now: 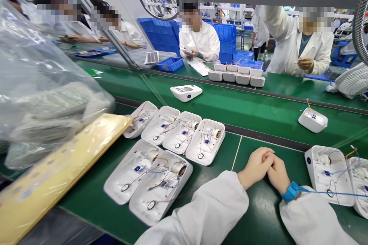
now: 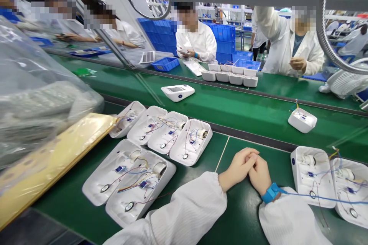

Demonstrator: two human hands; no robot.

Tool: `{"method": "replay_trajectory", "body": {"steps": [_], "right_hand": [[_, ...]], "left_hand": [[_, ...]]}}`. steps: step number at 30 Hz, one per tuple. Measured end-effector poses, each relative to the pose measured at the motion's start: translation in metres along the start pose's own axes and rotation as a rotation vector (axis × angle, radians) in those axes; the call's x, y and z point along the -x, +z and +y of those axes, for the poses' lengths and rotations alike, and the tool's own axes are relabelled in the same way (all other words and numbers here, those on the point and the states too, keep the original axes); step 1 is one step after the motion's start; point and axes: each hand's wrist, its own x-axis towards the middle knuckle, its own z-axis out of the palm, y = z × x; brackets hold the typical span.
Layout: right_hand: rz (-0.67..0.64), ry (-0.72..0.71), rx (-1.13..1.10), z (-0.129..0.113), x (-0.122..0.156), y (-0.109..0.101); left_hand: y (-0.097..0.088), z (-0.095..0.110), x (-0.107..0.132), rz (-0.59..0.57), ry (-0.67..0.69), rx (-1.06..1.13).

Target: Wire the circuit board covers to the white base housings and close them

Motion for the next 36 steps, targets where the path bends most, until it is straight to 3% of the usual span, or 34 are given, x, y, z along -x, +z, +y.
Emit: {"method": "replay_trajectory", "body": {"steps": [36], "right_hand": [[0.001,-0.030,0.008,0.0021,-0.0003,0.0006]], "left_hand": [[0.0002,-0.0008,0.0004,0.007,0.000,0.003]]}}
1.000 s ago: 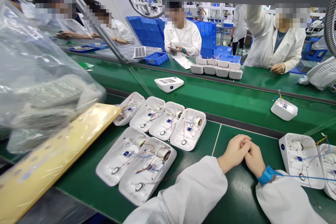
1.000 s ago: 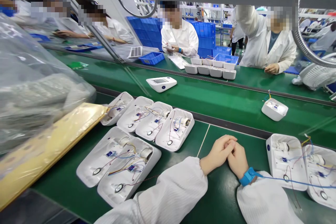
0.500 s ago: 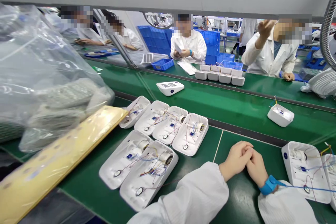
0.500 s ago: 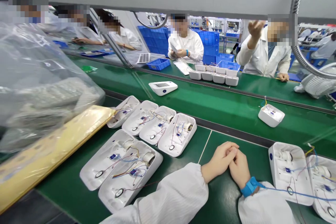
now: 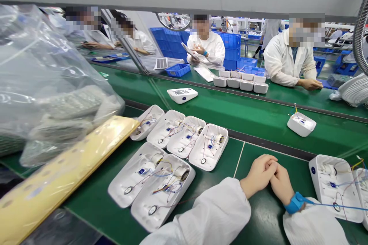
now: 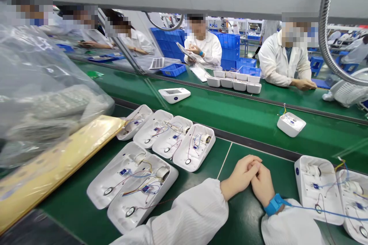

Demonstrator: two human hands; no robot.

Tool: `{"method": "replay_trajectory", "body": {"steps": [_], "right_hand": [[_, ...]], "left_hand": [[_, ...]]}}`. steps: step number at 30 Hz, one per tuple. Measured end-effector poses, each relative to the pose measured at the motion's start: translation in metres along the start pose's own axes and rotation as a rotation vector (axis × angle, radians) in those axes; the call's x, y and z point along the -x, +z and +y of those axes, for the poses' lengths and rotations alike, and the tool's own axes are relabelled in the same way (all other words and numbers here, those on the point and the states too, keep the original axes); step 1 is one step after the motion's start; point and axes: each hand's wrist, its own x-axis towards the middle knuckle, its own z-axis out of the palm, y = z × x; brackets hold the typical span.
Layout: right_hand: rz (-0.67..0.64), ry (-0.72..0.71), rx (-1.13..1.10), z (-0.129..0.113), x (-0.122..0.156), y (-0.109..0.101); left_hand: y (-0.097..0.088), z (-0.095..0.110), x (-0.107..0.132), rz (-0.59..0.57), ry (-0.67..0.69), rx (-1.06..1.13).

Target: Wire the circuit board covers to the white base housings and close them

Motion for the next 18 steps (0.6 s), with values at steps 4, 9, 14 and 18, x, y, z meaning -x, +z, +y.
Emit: {"method": "replay_trajectory", "body": {"steps": [4,9,14,18], "right_hand": [[0.013,0.014,-0.004,0.0009,0.0005,0.0002],[0.004,0.008,-0.004,0.0008,0.0007,-0.0002],[-0.003,0.010,-0.002,0.0006,0.0012,-0.0001],[-0.003,0.011,-0.009,0.0007,0.0019,0.0005]], "left_hand": [[0.0007,-0.0005,0.0004,-0.002,0.002,-0.004],[0.0007,-0.0016,0.0001,0.004,0.006,-0.003],[0.0001,-0.0005,0.0000,-0.002,-0.001,-0.003],[-0.0008,0.0017,0.0011,0.002,-0.014,0.001]]}}
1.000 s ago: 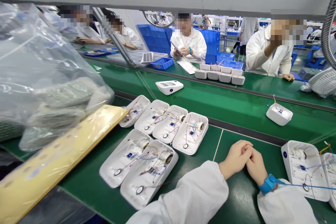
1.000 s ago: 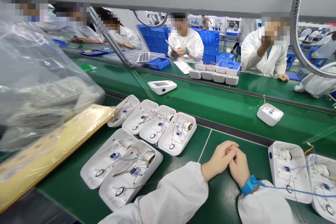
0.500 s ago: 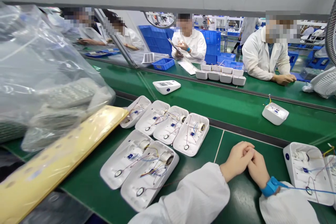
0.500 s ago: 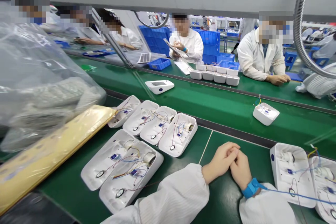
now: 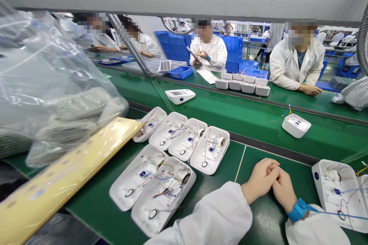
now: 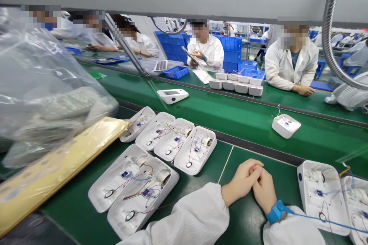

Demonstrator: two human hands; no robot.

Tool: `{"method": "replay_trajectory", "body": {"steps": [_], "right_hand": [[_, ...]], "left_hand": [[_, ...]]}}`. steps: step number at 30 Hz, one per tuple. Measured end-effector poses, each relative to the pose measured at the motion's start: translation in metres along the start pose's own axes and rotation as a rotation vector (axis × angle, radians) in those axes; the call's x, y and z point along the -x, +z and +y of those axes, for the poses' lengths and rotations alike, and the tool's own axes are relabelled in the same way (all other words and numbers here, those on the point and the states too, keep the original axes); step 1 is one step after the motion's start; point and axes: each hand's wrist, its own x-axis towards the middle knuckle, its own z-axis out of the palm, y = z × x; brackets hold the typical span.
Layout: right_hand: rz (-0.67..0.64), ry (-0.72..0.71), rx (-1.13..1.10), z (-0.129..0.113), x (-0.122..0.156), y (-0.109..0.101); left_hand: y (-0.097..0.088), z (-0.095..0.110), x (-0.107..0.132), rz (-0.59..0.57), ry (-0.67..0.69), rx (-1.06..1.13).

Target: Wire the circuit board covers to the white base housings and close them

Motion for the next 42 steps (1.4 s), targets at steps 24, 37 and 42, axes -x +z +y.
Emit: {"method": "replay_trajectory", "body": {"steps": [24,37,42], "right_hand": [[0.107,-0.002,-0.203,0.004,0.004,0.003],[-0.101,-0.051,-0.226,-0.001,0.008,-0.002],[-0.179,-0.068,-0.255,-0.003,0.010,-0.004]], "left_hand": [[-0.002,0.001,0.004,0.190,0.116,0.151],[-0.003,0.001,0.008,0.160,0.057,0.227],[-0.004,0.001,0.012,0.170,0.076,0.189]]}}
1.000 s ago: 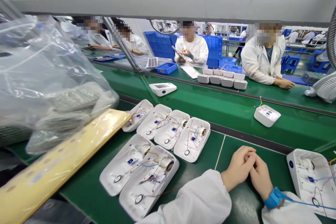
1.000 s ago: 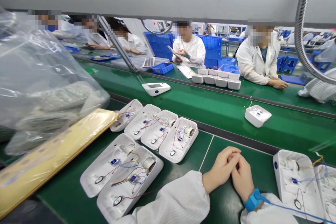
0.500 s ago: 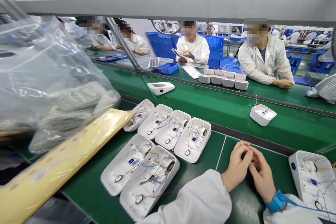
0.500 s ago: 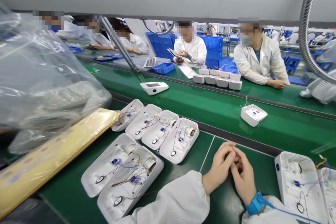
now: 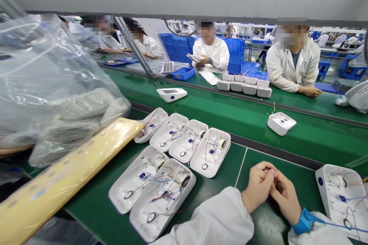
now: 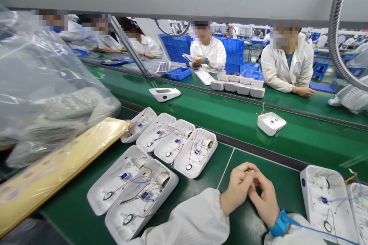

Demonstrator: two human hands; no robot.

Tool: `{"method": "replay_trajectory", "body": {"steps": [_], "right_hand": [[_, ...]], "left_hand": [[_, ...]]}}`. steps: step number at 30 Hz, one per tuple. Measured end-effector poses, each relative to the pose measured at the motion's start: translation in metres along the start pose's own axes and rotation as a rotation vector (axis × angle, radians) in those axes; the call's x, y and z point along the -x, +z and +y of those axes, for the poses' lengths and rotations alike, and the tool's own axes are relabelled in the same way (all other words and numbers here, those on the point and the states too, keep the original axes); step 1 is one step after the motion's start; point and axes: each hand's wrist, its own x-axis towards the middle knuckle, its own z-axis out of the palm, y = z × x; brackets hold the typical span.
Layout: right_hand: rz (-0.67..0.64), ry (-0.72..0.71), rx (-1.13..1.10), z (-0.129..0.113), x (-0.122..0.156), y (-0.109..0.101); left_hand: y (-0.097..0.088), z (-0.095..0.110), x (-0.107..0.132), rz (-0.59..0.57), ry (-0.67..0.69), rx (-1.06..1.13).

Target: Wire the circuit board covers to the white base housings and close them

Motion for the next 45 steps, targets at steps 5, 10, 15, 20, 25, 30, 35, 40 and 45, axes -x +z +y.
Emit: {"method": "replay_trajectory", "body": {"steps": [5,10,15,20,25,30,35,40,45], "right_hand": [[0.068,-0.007,-0.012,0.001,-0.003,-0.001],[0.090,0.012,-0.064,0.005,-0.004,0.000],[0.093,0.007,-0.085,0.007,-0.003,0.001],[0.110,0.025,-0.082,0.005,-0.003,0.003],[0.101,0.028,-0.081,0.005,-0.002,0.003],[0.118,0.031,-0.052,0.004,-0.003,0.003],[0.101,0.022,-0.064,0.001,-0.004,0.002],[0.079,0.026,0.007,-0.001,-0.004,0.000],[0.080,0.008,0.058,-0.004,-0.005,-0.001]], "left_hand": [[0.003,0.001,-0.001,-0.048,0.046,-0.032],[0.005,0.001,-0.004,-0.059,0.066,-0.064],[0.005,0.002,-0.004,-0.065,0.080,-0.061],[0.005,0.001,-0.004,-0.064,0.060,-0.059],[0.005,0.002,-0.003,-0.062,0.086,-0.040],[0.005,0.002,-0.004,-0.064,0.063,-0.075],[0.006,0.001,-0.004,-0.058,0.090,-0.055],[0.005,0.001,-0.003,-0.066,0.033,-0.004],[0.005,0.002,-0.003,-0.080,-0.004,-0.011]]}}
